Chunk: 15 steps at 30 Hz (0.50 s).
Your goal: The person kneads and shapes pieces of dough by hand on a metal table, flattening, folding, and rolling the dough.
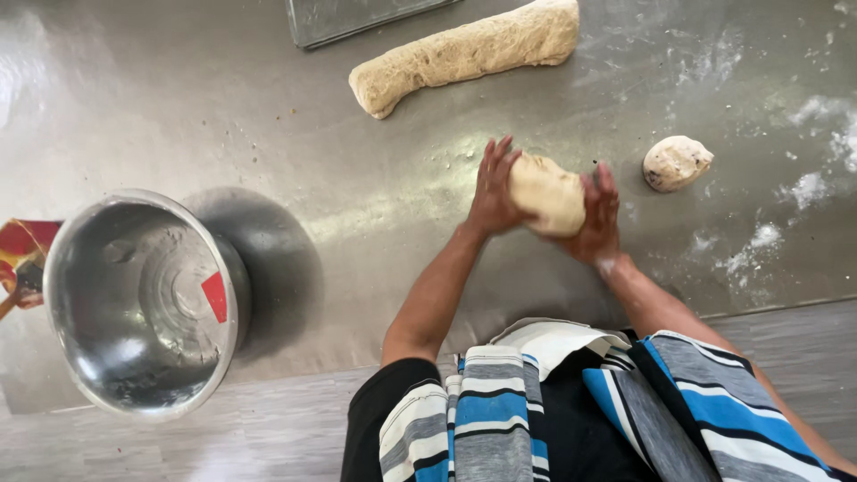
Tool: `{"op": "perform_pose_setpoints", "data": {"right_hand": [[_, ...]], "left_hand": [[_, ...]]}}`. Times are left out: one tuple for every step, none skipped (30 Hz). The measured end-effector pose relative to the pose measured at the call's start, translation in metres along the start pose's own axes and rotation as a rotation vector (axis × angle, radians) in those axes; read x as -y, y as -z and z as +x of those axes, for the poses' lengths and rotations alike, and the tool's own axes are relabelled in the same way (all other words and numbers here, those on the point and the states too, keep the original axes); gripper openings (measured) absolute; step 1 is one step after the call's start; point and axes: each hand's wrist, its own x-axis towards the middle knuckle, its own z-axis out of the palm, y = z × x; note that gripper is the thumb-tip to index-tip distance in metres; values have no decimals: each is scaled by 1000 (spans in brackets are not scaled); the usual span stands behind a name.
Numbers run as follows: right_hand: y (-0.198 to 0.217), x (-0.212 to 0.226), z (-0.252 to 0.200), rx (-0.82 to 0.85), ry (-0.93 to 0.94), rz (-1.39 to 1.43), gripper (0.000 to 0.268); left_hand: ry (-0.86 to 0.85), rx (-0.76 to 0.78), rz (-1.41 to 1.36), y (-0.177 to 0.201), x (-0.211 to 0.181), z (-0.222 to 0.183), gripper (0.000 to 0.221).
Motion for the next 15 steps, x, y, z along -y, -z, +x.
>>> {"op": "perform_pose_setpoints", "data": {"right_hand": [[-10, -11, 16, -38, -125, 138, 108], [-14, -20, 31, -78, -247, 273, 97], [-17, -30, 51, -105, -441, 510, 91], [-15, -38, 69, -125, -629, 748, 86], [-6, -41, 78, -140, -814, 989, 84], [3, -41, 86, -61, -840, 1245, 85], [15, -38, 93, 25, -862, 1498, 87], [29, -35, 102, 122, -872, 1749, 90], [41, -25, 106, 100, -834, 1801, 89], [54, -12, 104, 81, -805, 1853, 88], [68, -2, 108, 63, -774, 1904, 88], [84, 6, 113, -49, -728, 1808, 89], [101, 13, 120, -156, -678, 1709, 90], [120, 16, 133, -274, -619, 1725, 91], [146, 18, 146, -285, -566, 1642, 90]], "left_hand": [[194, 71, -102, -3, -2, 26, 121], [386, 146, -206, -8, -4, 51, 116], [487, 202, -254, -8, -4, 81, 105], [589, 257, -303, -9, -4, 108, 102], [690, 314, -352, -11, -8, 120, 108], [681, 364, -341, -11, -13, 128, 108], [672, 414, -330, -10, -21, 139, 108], [660, 459, -315, -4, -32, 150, 108], [613, 478, -374, 2, -48, 157, 105], [573, 500, -435, 6, -70, 156, 103], [532, 521, -497, 15, -93, 158, 101], [418, 478, -443, 26, -118, 160, 100], [305, 433, -389, 41, -142, 161, 100], [201, 392, -331, 60, -164, 160, 99], [108, 322, -363, 80, -184, 153, 91]]}}
